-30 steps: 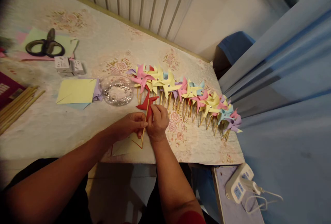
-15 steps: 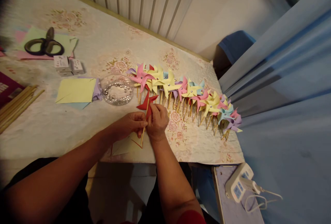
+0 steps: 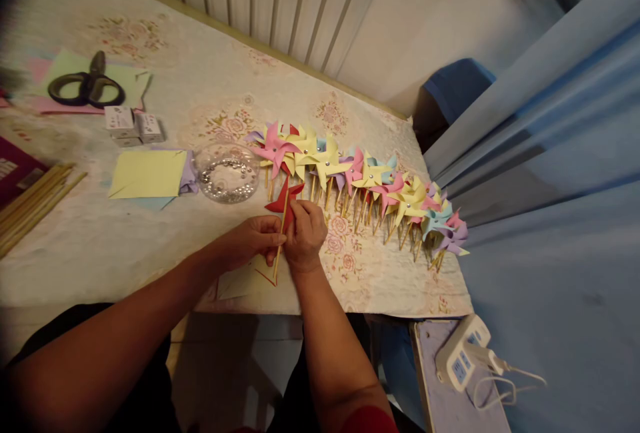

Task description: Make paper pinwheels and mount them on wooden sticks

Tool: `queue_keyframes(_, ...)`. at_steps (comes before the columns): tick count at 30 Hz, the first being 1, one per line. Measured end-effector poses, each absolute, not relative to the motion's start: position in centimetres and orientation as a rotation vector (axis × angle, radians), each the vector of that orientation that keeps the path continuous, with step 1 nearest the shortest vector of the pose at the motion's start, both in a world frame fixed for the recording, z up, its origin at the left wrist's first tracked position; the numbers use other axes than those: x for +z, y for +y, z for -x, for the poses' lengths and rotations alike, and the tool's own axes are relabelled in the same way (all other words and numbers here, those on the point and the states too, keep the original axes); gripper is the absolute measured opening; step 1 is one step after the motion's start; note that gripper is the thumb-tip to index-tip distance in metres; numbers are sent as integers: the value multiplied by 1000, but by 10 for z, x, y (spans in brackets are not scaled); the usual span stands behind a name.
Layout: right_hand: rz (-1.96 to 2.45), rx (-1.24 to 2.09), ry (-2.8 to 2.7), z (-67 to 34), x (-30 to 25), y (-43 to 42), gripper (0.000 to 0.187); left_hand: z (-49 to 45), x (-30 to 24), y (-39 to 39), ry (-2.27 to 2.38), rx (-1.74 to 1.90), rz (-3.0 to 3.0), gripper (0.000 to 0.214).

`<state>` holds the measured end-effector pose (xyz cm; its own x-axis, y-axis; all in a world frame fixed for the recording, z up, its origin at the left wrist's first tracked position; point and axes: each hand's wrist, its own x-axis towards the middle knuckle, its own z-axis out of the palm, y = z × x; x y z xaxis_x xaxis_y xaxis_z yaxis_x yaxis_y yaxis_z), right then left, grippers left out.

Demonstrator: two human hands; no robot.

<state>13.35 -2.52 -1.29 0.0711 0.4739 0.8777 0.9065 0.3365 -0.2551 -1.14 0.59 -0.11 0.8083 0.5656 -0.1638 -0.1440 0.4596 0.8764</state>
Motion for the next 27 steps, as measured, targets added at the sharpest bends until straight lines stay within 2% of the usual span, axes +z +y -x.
queue_keyframes(27, 1325, -503, -1582, -132, -6, -31, 34, 14, -2, 10, 486, 449, -1056, 34)
